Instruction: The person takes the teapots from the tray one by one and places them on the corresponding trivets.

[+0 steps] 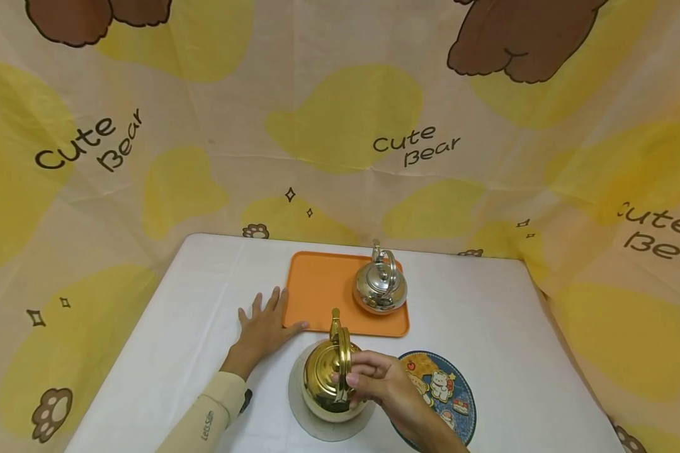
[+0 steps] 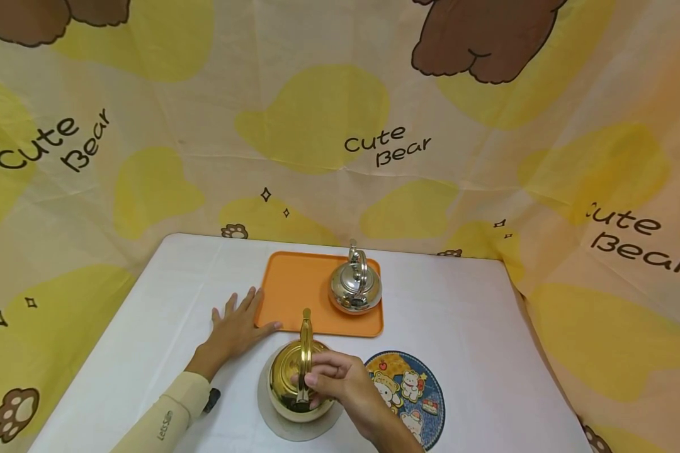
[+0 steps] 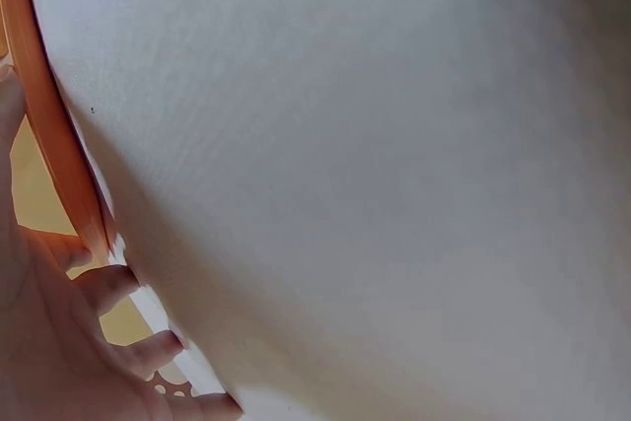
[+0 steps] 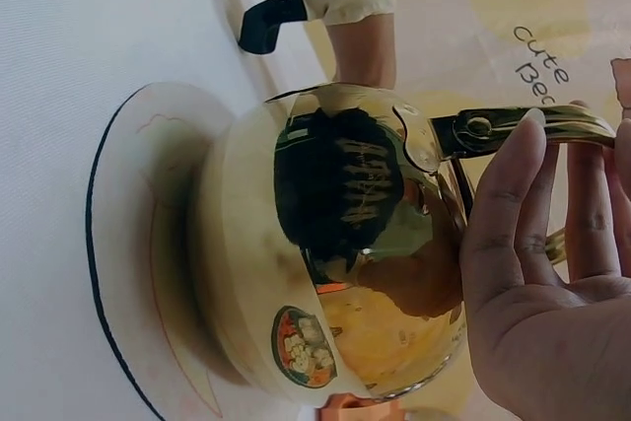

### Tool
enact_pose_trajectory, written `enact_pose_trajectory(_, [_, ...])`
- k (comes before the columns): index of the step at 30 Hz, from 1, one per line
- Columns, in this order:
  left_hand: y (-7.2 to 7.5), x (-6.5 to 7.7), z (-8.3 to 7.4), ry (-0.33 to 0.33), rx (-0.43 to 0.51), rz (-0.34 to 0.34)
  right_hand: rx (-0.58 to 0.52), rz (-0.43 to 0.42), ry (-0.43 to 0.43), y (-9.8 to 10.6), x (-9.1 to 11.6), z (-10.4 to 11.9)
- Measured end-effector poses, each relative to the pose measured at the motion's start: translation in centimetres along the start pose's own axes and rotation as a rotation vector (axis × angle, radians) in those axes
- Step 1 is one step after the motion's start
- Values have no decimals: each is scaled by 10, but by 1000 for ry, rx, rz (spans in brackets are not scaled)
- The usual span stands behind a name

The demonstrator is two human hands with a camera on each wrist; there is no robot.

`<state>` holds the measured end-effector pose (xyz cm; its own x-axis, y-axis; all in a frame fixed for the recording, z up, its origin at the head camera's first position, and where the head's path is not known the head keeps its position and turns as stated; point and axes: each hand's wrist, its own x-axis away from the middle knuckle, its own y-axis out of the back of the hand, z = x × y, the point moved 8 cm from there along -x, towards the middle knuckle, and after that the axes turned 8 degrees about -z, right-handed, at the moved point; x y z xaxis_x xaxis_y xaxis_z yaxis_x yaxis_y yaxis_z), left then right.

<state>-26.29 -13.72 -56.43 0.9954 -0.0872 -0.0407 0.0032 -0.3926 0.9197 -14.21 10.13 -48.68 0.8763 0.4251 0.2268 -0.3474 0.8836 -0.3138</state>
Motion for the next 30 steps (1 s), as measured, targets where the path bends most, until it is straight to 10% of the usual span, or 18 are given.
enact_pose_trajectory(30, [-1, -1, 1, 0, -4, 6, 4, 78, 17, 0, 8, -5])
